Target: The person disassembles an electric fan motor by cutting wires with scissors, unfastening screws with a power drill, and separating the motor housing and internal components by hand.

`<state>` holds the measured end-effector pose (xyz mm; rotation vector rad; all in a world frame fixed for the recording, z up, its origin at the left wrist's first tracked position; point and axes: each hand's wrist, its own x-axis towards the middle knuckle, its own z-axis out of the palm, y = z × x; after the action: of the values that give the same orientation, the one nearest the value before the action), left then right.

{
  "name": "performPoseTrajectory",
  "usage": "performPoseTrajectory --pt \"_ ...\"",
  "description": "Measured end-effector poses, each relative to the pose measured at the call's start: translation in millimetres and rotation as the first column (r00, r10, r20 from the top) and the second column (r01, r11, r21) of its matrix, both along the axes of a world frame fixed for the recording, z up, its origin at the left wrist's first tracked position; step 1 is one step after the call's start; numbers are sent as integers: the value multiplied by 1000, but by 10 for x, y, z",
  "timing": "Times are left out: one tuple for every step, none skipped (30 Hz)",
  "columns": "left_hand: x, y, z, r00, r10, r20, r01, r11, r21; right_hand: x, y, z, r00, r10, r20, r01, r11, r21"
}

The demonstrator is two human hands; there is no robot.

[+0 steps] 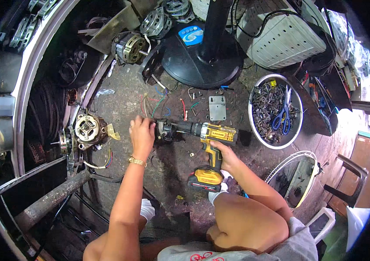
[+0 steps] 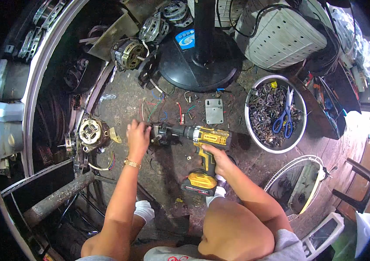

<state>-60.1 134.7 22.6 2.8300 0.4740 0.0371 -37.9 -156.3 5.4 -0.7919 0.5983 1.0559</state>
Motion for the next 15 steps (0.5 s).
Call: performPoseTrajectory --pt "6 -22 -31 999 5 47 -5 1000 -11 3 -35 82 1000 -15 -11 15 999 -31" --pt "18 -3 -87 999 -1 48 2 1000 -9 -15 -82 101 1000 -21 -9 21 999 -29" --pt "39 23 -141 1000 -10 24 12 993 -115 -37 -133 110 998 -58 -26 57 998 -8" --pt "84 20 -117 1000 -19 -1 18 975 -222 -40 -164 139 995 -92 -44 92 996 11" --pt "102 30 -84 998 -43 37 51 962 -267 -46 -190 196 989 -135 -57 135 991 -2" --pt "125 54 -51 998 -46 33 53 962 -269 -47 -224 228 990 -137 -23 137 991 -15" --pt "171 85 7 991 -15 -131 -35 928 -370 -50 -245 253 987 -163 -11 162 986 -39" --pt "213 109 70 957 -2 -291 -135 883 -450 -50 -263 279 982 -189 3 189 980 -61" --pt "238 110 135 974 -30 -226 -70 905 -420 -50 -294 316 980 -197 2 197 977 -78" --pt "276 124 159 974 -36 -223 -63 906 -420 -51 -323 321 978 -207 5 207 975 -80" --pt "314 140 169 962 -255 -102 190 886 -423 -54 -357 341 976 -219 10 219 973 -76" --pt "345 148 175 887 -461 15 428 811 -398 -61 -391 373 973 -229 13 229 971 -72" --pt "393 149 189 839 -544 -15 516 805 -293 -77 -421 395 970 -242 6 241 967 -85" --pt "441 142 201 836 -548 -16 520 802 -295 -87 -453 407 967 -255 20 256 963 -84" --pt "500 124 213 785 -610 -113 571 781 -251 -103 -480 453 964 -265 17 266 959 -100"
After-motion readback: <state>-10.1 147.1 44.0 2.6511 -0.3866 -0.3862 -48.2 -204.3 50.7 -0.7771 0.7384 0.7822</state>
